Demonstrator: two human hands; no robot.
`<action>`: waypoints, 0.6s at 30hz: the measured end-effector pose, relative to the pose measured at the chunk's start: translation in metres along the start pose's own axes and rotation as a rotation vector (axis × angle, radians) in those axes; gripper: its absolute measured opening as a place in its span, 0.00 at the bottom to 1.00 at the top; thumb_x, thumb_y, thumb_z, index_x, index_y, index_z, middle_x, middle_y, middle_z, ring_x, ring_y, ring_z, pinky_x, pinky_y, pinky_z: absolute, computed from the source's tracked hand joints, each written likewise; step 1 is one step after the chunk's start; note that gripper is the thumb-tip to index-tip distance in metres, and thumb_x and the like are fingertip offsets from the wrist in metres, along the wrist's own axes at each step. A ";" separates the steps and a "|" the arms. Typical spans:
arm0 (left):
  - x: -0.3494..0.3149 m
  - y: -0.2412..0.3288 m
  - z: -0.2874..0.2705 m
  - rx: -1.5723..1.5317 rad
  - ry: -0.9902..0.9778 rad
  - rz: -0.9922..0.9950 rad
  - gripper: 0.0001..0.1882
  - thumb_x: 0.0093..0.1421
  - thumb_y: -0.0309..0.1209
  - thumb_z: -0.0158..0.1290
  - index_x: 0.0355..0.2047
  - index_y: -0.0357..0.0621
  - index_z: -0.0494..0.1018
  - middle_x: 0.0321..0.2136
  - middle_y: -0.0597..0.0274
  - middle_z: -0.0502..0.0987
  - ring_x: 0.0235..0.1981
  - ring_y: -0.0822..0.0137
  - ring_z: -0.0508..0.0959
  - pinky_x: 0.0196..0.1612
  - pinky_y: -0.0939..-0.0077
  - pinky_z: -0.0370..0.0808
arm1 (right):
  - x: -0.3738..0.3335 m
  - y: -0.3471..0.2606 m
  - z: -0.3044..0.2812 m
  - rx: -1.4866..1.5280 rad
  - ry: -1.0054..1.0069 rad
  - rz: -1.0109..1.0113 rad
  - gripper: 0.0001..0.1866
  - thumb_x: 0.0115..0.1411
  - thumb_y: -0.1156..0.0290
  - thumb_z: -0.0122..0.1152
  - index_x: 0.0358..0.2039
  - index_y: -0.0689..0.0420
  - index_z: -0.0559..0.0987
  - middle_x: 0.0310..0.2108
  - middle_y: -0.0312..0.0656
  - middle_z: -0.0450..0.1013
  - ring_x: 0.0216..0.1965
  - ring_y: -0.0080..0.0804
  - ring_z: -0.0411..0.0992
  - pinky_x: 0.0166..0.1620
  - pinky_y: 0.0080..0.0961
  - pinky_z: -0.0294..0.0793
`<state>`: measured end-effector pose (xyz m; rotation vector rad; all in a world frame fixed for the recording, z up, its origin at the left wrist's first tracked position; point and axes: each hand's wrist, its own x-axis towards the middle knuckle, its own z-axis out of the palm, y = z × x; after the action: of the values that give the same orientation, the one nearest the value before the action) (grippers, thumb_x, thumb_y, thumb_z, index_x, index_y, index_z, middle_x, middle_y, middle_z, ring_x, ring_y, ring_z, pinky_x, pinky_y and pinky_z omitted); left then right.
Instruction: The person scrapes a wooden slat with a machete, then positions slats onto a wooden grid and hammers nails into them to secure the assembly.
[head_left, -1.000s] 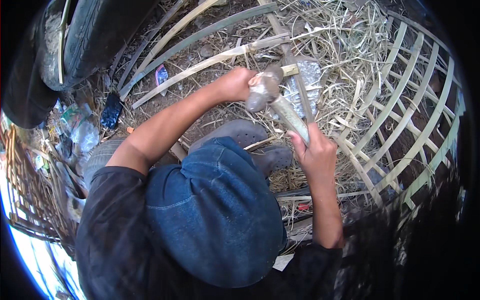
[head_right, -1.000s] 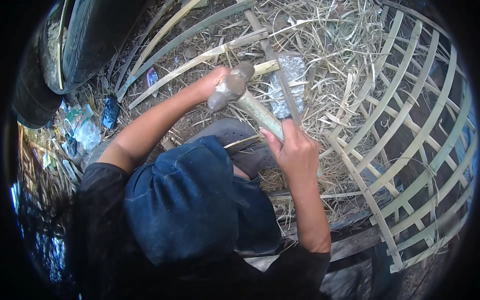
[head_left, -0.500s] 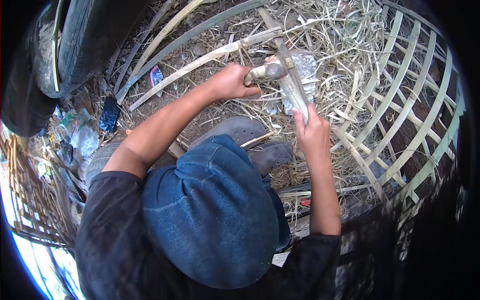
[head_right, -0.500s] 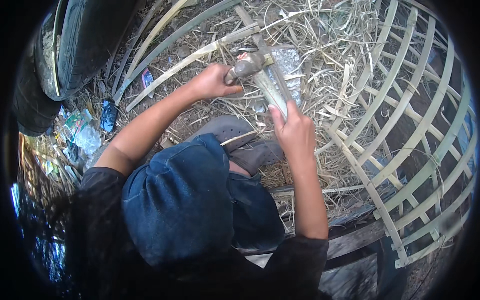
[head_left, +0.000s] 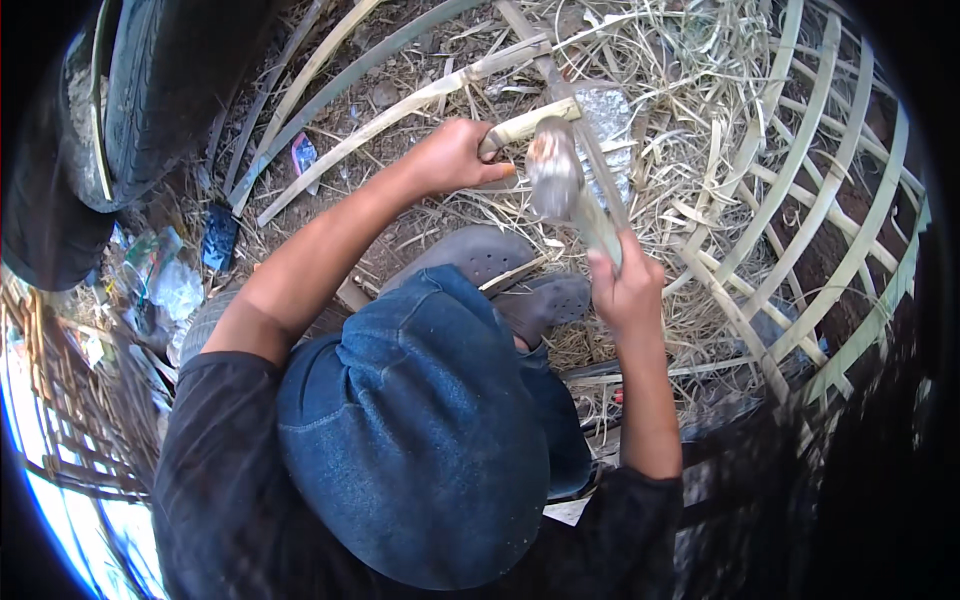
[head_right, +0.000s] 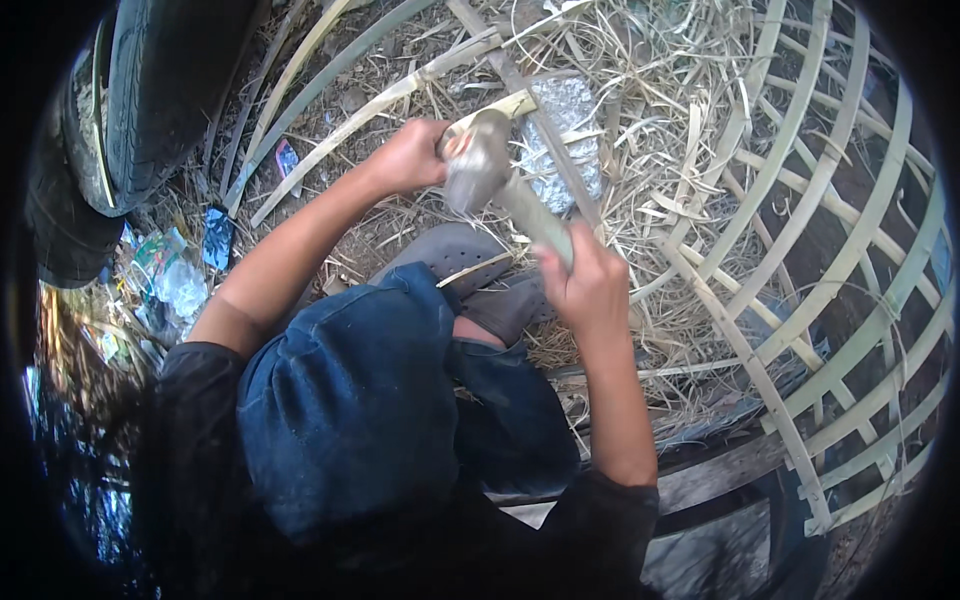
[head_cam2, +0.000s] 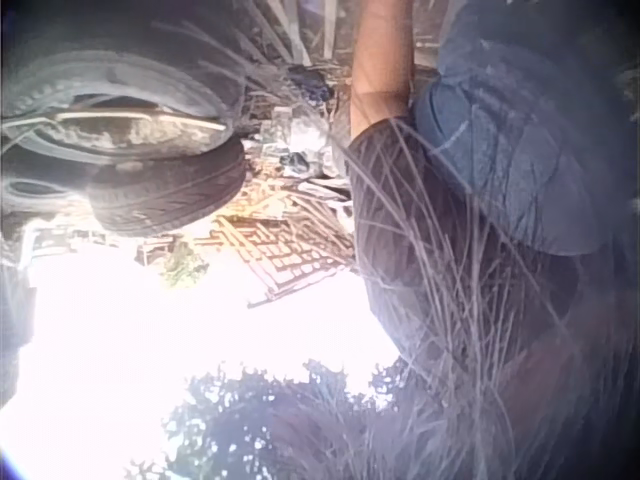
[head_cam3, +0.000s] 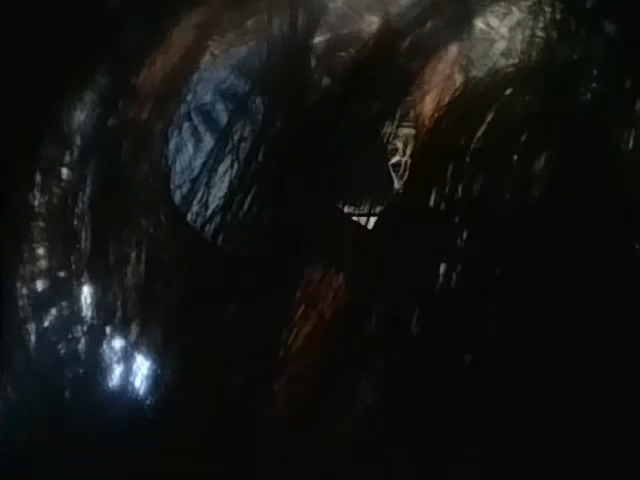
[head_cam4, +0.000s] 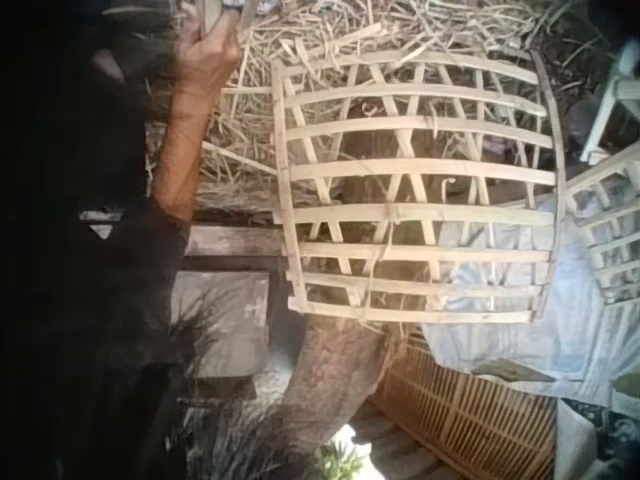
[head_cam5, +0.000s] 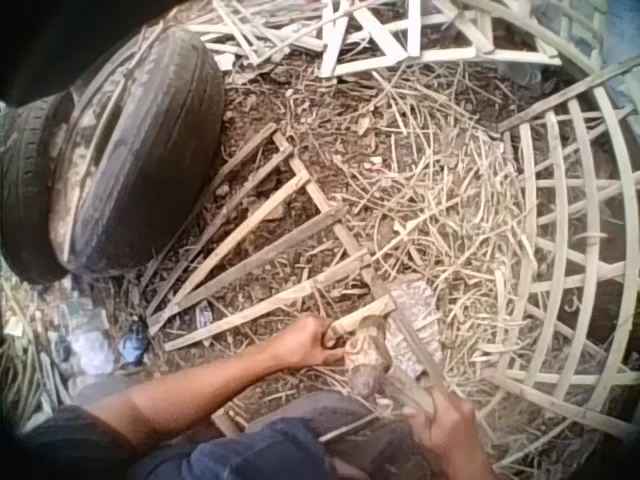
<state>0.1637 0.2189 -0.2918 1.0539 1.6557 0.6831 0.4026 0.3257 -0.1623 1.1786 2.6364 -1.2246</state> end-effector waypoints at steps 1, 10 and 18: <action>-0.001 0.008 -0.003 -0.017 -0.013 -0.045 0.21 0.46 0.42 0.64 0.23 0.34 0.71 0.16 0.48 0.74 0.19 0.53 0.77 0.27 0.63 0.73 | 0.008 0.011 0.004 -0.017 -0.093 0.166 0.18 0.57 0.58 0.60 0.34 0.62 0.73 0.18 0.54 0.72 0.21 0.53 0.73 0.23 0.41 0.70; -0.002 0.013 -0.001 -0.005 0.009 0.058 0.19 0.46 0.37 0.65 0.29 0.33 0.75 0.20 0.48 0.77 0.22 0.59 0.79 0.30 0.64 0.74 | 0.014 0.005 0.000 0.017 0.015 -0.196 0.21 0.59 0.55 0.59 0.35 0.64 0.73 0.18 0.55 0.72 0.22 0.52 0.75 0.24 0.39 0.71; 0.001 0.003 0.001 0.115 -0.049 -0.028 0.18 0.46 0.37 0.64 0.28 0.34 0.75 0.20 0.49 0.76 0.20 0.67 0.75 0.29 0.68 0.73 | 0.008 0.015 0.007 0.062 0.066 -0.173 0.20 0.56 0.53 0.61 0.29 0.60 0.72 0.19 0.53 0.72 0.21 0.52 0.74 0.23 0.41 0.72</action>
<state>0.1658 0.2212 -0.2902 1.1178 1.6804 0.5449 0.4042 0.3323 -0.1792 1.0343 2.8202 -1.3249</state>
